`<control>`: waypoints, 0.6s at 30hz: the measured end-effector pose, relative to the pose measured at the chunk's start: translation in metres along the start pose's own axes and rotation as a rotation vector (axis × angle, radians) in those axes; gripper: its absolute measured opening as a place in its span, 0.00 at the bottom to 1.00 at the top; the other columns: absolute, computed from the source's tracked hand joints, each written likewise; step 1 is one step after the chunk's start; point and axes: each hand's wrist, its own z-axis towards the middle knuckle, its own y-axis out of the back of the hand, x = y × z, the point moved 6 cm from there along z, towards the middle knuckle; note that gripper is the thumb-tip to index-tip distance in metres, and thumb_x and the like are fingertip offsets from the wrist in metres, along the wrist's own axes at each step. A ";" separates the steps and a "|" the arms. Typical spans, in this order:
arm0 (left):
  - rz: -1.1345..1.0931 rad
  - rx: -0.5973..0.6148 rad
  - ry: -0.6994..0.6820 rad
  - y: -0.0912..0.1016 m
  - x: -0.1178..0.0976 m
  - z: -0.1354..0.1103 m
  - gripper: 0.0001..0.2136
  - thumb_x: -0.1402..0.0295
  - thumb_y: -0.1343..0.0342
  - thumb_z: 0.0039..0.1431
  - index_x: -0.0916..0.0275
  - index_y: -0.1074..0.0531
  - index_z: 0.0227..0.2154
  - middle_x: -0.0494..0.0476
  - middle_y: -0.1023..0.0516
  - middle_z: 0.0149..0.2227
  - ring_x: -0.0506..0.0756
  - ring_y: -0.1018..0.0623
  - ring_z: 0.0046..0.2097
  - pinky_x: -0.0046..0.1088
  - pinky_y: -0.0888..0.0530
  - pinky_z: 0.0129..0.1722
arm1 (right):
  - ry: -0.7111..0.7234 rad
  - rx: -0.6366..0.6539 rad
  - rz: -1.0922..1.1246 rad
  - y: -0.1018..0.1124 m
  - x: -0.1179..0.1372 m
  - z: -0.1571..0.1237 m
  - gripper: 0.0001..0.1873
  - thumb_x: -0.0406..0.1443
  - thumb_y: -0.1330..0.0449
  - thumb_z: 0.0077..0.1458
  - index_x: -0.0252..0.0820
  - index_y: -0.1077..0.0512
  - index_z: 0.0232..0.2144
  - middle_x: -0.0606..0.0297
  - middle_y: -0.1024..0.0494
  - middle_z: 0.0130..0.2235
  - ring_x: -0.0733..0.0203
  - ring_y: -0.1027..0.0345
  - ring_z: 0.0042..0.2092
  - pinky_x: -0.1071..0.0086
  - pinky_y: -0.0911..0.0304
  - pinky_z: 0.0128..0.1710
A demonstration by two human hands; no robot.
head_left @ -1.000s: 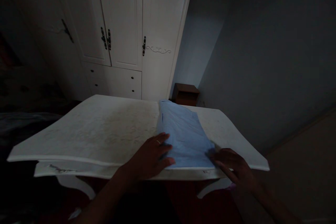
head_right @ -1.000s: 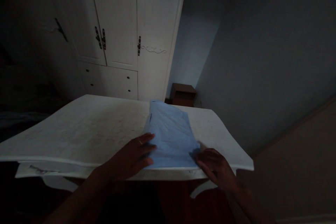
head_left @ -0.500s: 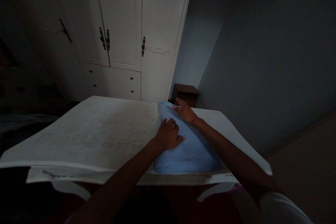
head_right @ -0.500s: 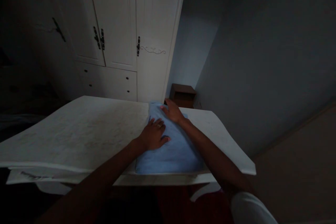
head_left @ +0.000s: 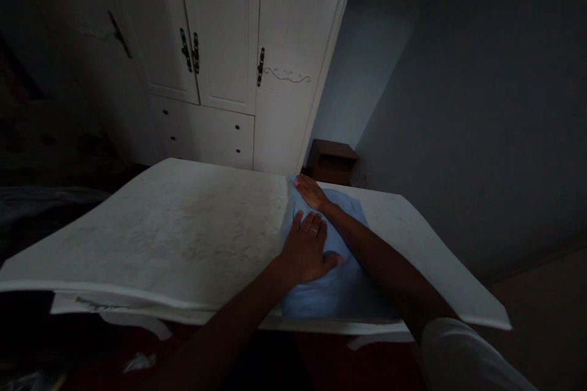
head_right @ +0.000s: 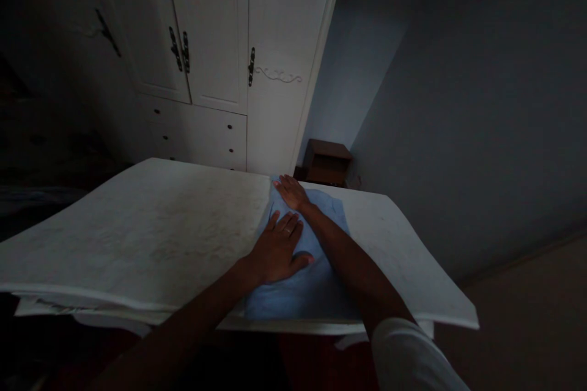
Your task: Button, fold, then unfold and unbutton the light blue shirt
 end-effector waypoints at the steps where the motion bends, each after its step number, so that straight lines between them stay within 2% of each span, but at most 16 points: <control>1: -0.004 0.015 0.005 0.000 0.000 0.000 0.40 0.43 0.62 0.62 0.77 0.44 0.62 0.75 0.47 0.65 0.66 0.51 0.68 0.49 0.61 0.66 | 0.003 -0.001 -0.003 0.000 0.000 -0.001 0.34 0.48 0.65 0.67 0.31 0.48 0.66 0.55 0.49 0.67 0.60 0.62 0.69 0.65 0.68 0.68; 6: -0.034 0.024 0.018 -0.002 0.001 0.002 0.40 0.43 0.61 0.61 0.76 0.44 0.62 0.75 0.48 0.65 0.67 0.50 0.68 0.49 0.58 0.66 | -0.017 0.007 -0.028 -0.001 0.001 -0.002 0.36 0.49 0.66 0.67 0.28 0.48 0.65 0.53 0.51 0.67 0.59 0.62 0.69 0.64 0.67 0.68; 10: -0.076 -0.045 -0.002 -0.004 0.004 0.001 0.40 0.43 0.57 0.59 0.75 0.41 0.61 0.75 0.45 0.64 0.67 0.48 0.67 0.50 0.57 0.65 | -0.030 0.019 -0.061 0.001 0.004 -0.004 0.34 0.47 0.67 0.68 0.31 0.49 0.66 0.55 0.52 0.68 0.61 0.63 0.69 0.65 0.66 0.67; 14: -0.183 -0.116 -0.019 -0.001 0.012 -0.001 0.34 0.45 0.52 0.59 0.68 0.35 0.57 0.70 0.40 0.63 0.63 0.43 0.66 0.48 0.54 0.65 | -0.040 0.007 -0.104 0.003 0.008 -0.007 0.34 0.47 0.67 0.68 0.30 0.49 0.66 0.54 0.51 0.68 0.59 0.63 0.69 0.65 0.66 0.67; 18: -0.273 -0.176 -0.017 0.001 0.019 -0.001 0.24 0.51 0.49 0.60 0.62 0.30 0.52 0.63 0.34 0.60 0.59 0.38 0.63 0.44 0.51 0.66 | -0.095 -0.036 -0.172 0.010 0.014 -0.012 0.36 0.49 0.64 0.67 0.29 0.50 0.66 0.47 0.53 0.67 0.49 0.64 0.69 0.54 0.67 0.66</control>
